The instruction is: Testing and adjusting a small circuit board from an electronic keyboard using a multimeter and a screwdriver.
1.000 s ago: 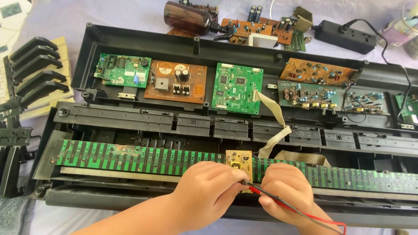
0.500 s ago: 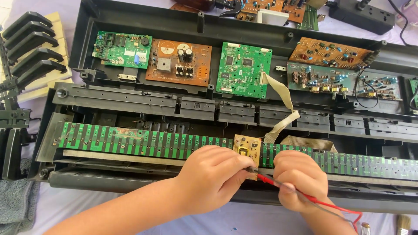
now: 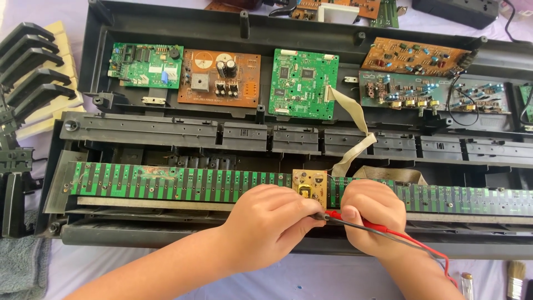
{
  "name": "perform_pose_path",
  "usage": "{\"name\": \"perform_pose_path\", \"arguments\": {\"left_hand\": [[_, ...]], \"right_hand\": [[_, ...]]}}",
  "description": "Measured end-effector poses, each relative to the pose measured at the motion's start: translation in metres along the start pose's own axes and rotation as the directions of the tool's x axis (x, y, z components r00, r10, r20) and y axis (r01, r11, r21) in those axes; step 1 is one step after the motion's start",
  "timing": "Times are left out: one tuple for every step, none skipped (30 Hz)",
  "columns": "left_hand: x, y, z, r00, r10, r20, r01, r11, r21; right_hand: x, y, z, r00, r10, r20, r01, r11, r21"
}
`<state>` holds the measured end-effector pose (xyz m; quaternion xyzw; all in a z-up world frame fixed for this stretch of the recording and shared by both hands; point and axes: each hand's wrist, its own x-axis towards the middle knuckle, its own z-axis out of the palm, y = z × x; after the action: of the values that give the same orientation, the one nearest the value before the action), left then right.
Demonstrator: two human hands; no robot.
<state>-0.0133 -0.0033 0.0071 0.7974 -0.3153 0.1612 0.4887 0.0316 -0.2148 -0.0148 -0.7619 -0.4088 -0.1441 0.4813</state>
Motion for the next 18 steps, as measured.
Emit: {"name": "perform_pose_path", "arguments": {"left_hand": [[0.0007,-0.0006,-0.0001,1.000,0.005,0.001,-0.005,1.000,0.002],[0.0003,-0.0006,0.0005,1.000,-0.004,-0.001,0.004,1.000,0.005],[-0.0002,-0.0009,0.0010,1.000,-0.013,-0.003,0.013,1.000,0.009],[-0.0012,-0.0014,0.0017,1.000,-0.012,-0.002,0.012,1.000,0.008],[-0.0021,-0.0021,0.0023,1.000,-0.020,-0.003,0.020,1.000,0.015],[-0.0031,-0.0028,0.0026,1.000,-0.027,-0.005,0.028,0.999,0.023],[-0.0029,-0.0033,0.0025,1.000,-0.027,-0.004,0.027,0.999,0.024],[-0.0031,-0.0035,0.0027,1.000,-0.031,0.002,0.031,0.999,0.021],[-0.0033,-0.0038,0.0029,0.999,-0.036,0.009,0.036,0.999,0.018],[-0.0036,-0.0035,0.0029,0.999,-0.036,0.008,0.036,0.999,0.017],[-0.0038,-0.0033,0.0029,0.999,-0.035,0.003,0.035,0.999,0.026],[-0.0039,-0.0032,0.0030,0.999,-0.033,-0.002,0.033,0.999,0.035],[-0.0036,-0.0037,0.0030,0.999,-0.032,-0.002,0.032,0.999,0.036],[-0.0039,-0.0038,0.0030,0.999,-0.033,0.002,0.033,0.999,0.041],[-0.0042,-0.0039,0.0031,0.999,-0.035,0.006,0.034,0.998,0.046],[-0.0046,-0.0040,0.0032,0.999,-0.035,0.006,0.035,0.998,0.046],[-0.0049,-0.0039,0.0032,0.999,-0.034,0.004,0.034,0.998,0.045],[-0.0046,-0.0043,0.0034,1.000,-0.029,0.002,0.029,0.999,0.044]], "right_hand": [[0.0003,0.0011,-0.0009,1.000,-0.003,-0.004,0.003,1.000,-0.003],[-0.0007,0.0014,-0.0017,1.000,0.019,0.009,-0.019,1.000,0.001],[-0.0017,0.0019,-0.0023,0.999,0.040,0.021,-0.041,0.999,0.004],[-0.0031,0.0025,-0.0029,0.999,0.041,0.020,-0.041,0.999,0.003],[-0.0044,0.0031,-0.0035,0.997,0.075,0.026,-0.075,0.997,0.000],[-0.0054,0.0040,-0.0036,0.994,0.107,0.031,-0.107,0.994,-0.003],[-0.0047,0.0045,-0.0039,0.994,0.106,0.030,-0.106,0.994,-0.003],[-0.0045,0.0047,-0.0043,0.994,0.094,0.049,-0.094,0.996,0.006],[-0.0044,0.0048,-0.0046,0.994,0.082,0.068,-0.084,0.996,0.015],[-0.0049,0.0051,-0.0050,0.994,0.082,0.069,-0.084,0.996,0.015],[-0.0053,0.0054,-0.0053,0.994,0.085,0.075,-0.086,0.996,0.020],[-0.0056,0.0060,-0.0057,0.993,0.086,0.080,-0.088,0.996,0.024],[-0.0044,0.0061,-0.0061,0.993,0.084,0.080,-0.086,0.996,0.024],[-0.0039,0.0057,-0.0061,0.994,0.076,0.078,-0.078,0.997,0.023],[-0.0034,0.0054,-0.0062,0.995,0.067,0.076,-0.069,0.997,0.023],[-0.0029,0.0052,-0.0052,0.995,0.068,0.076,-0.069,0.997,0.023],[-0.0024,0.0050,-0.0043,0.998,0.031,0.052,-0.032,0.999,0.024],[-0.0015,0.0049,-0.0040,1.000,-0.007,0.026,0.007,1.000,0.021]]}}
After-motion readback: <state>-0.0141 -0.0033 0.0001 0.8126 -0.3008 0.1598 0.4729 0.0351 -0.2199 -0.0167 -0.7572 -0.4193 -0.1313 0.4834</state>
